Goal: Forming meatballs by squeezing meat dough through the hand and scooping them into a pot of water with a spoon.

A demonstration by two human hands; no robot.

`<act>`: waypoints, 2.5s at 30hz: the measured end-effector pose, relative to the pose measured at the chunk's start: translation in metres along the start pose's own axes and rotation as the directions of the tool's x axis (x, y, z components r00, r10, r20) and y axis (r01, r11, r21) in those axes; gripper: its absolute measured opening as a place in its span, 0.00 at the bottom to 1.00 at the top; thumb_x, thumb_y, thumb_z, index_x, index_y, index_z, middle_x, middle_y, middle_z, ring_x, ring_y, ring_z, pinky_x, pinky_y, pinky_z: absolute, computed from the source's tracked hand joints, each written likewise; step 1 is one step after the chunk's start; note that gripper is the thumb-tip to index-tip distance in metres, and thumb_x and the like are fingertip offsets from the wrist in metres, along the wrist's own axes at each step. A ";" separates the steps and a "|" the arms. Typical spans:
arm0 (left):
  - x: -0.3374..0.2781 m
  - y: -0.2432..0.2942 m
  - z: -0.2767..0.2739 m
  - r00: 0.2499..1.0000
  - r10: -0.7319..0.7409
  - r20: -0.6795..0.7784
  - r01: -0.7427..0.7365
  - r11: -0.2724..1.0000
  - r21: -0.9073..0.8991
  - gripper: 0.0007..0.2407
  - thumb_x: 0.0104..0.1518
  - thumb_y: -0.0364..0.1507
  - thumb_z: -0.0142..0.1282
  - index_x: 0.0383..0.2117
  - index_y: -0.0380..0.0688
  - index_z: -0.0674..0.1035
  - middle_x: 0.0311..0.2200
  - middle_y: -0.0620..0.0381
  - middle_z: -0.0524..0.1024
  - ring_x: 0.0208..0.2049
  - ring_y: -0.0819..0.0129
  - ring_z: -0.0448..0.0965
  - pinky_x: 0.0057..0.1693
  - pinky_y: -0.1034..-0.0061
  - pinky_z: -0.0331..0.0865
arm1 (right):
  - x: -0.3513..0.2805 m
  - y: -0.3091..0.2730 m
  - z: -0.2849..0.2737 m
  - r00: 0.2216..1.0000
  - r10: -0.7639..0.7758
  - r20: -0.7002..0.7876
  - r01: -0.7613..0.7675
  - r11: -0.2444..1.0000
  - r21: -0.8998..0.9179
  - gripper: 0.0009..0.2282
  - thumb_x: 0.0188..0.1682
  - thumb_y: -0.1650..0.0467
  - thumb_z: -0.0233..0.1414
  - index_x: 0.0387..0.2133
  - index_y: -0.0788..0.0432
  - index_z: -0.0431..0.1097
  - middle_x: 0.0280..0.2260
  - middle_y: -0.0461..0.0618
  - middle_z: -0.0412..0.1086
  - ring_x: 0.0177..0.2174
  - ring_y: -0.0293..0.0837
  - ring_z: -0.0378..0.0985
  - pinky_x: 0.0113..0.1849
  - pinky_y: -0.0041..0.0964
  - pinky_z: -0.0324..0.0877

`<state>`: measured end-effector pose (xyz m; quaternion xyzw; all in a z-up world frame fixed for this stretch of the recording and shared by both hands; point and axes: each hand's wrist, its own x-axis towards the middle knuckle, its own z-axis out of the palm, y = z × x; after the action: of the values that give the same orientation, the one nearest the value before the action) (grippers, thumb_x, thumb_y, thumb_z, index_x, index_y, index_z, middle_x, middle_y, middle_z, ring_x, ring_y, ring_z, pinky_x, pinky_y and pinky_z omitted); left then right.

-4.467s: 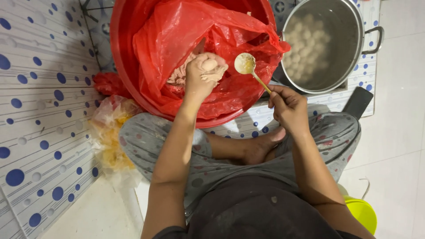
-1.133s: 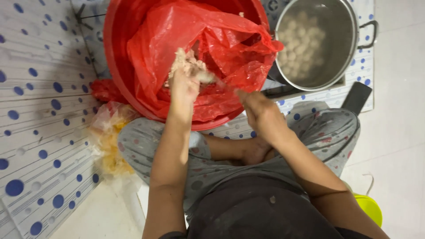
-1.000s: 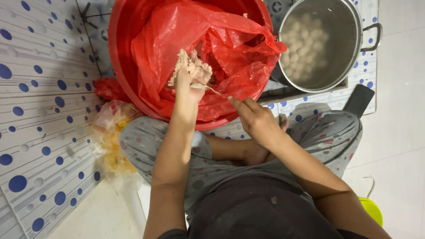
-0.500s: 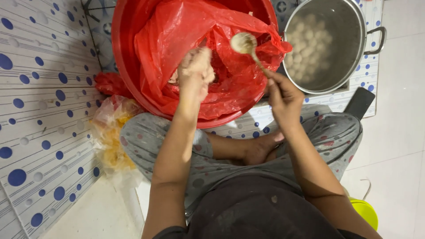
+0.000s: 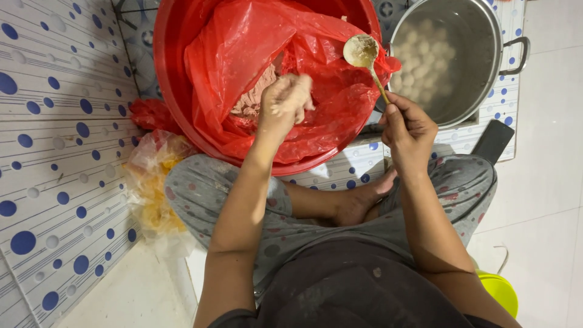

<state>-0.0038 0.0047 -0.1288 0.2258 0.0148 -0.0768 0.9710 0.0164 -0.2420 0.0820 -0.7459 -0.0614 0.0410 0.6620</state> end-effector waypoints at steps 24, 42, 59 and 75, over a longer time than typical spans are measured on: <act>-0.006 -0.018 -0.013 0.943 0.180 -0.281 0.054 0.748 0.662 0.11 0.55 0.43 0.54 0.37 0.58 0.75 0.22 0.46 0.74 0.21 0.54 0.81 0.21 0.64 0.71 | -0.002 -0.024 0.010 0.992 0.123 -0.018 -0.107 0.914 0.391 0.10 0.59 0.78 0.49 0.52 0.72 0.68 0.22 0.58 0.66 0.11 0.28 0.48 0.14 0.25 0.52; -0.010 -0.032 -0.023 0.840 0.417 -0.347 0.240 0.287 0.927 0.06 0.46 0.44 0.59 0.28 0.71 0.78 0.19 0.67 0.75 0.26 0.65 0.83 0.28 0.70 0.75 | -0.023 -0.048 0.027 0.781 -0.536 0.320 0.623 0.641 -0.448 0.12 0.52 0.85 0.53 0.46 0.69 0.79 0.23 0.57 0.71 0.20 0.49 0.74 0.23 0.35 0.69; 0.006 -0.052 -0.027 0.796 0.501 -0.339 0.521 -0.281 0.806 0.08 0.39 0.49 0.62 0.25 0.88 0.79 0.20 0.88 0.76 0.32 0.78 0.85 0.36 0.72 0.80 | -0.026 -0.019 0.026 0.897 0.392 0.204 -0.370 0.919 -0.137 0.11 0.53 0.78 0.50 0.46 0.68 0.75 0.16 0.52 0.66 0.11 0.30 0.58 0.13 0.25 0.55; 0.026 -0.003 -0.020 0.714 0.233 -0.660 0.663 -0.528 0.531 0.07 0.60 0.24 0.53 0.40 0.36 0.81 0.33 0.45 0.81 0.33 0.52 0.83 0.37 0.60 0.78 | 0.065 0.161 -0.181 0.983 -0.166 0.074 0.165 0.643 -0.748 0.13 0.53 0.79 0.49 0.48 0.67 0.79 0.37 0.59 0.78 0.39 0.54 0.79 0.44 0.45 0.69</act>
<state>0.0216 0.0068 -0.1496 0.9167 0.2633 -0.2405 0.1804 0.1124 -0.4291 -0.0547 -0.9436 -0.1400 -0.0492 0.2961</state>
